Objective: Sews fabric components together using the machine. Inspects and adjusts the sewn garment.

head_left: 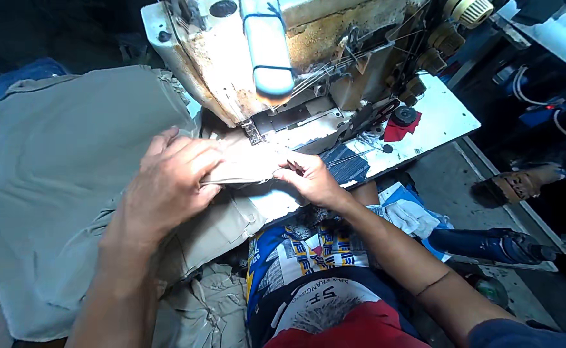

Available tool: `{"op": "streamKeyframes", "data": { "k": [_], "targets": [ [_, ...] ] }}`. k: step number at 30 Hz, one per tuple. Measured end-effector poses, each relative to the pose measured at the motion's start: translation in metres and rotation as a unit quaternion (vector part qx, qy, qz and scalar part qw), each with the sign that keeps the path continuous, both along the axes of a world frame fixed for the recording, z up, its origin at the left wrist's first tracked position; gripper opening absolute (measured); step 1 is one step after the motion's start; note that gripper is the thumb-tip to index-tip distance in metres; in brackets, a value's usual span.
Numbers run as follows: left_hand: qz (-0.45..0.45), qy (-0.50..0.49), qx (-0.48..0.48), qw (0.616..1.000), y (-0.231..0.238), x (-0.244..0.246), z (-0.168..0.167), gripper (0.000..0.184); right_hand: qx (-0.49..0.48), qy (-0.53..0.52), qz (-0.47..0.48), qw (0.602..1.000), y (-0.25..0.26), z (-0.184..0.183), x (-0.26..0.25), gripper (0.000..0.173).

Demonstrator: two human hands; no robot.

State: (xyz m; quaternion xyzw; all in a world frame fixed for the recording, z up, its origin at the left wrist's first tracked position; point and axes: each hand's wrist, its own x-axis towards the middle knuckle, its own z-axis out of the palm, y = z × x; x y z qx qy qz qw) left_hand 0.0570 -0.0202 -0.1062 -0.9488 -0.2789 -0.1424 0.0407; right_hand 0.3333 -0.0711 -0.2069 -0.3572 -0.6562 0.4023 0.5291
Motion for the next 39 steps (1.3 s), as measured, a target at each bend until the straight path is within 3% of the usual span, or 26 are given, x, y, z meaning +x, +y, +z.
{"op": "streamKeyframes", "data": {
  "k": [2,5,8,12,16,18,27,37,39],
  "targets": [
    [-0.039,-0.029,0.014,0.999,-0.019,0.006,0.005,0.021,0.03,-0.053,0.024,0.998,0.001,0.004,0.004,0.006],
    [-0.087,-0.081,-0.003,0.993,-0.04,0.017,-0.008,0.021,0.095,-0.135,0.065,0.984,-0.007,0.006,0.008,0.011],
    [-0.097,-0.139,0.003,0.985,-0.046,0.026,-0.035,0.019,0.131,-0.15,0.058,0.978,-0.021,0.002,0.011,0.017],
    [-0.028,-0.12,0.098,0.987,-0.044,0.038,-0.07,0.053,0.156,-0.12,0.022,0.98,-0.032,-0.007,0.014,0.019],
    [0.01,-0.129,0.171,0.977,-0.033,0.041,-0.095,0.026,0.146,-0.081,0.006,0.986,-0.035,-0.013,0.012,0.015],
    [0.009,-0.138,0.178,0.974,-0.032,0.038,-0.092,0.017,0.124,-0.058,-0.004,0.991,-0.037,-0.015,0.011,0.013],
    [0.022,-0.092,0.155,0.983,-0.028,0.035,-0.068,0.014,0.051,-0.003,-0.035,0.998,-0.039,-0.017,0.005,0.009],
    [-0.039,-0.009,0.092,0.995,0.017,0.017,-0.038,0.016,0.051,0.011,-0.06,0.997,0.002,-0.009,-0.01,0.005],
    [-0.024,0.018,0.05,0.998,0.015,0.011,-0.019,0.028,0.05,0.014,-0.058,0.997,0.007,-0.007,-0.011,0.006]
  ]
}}
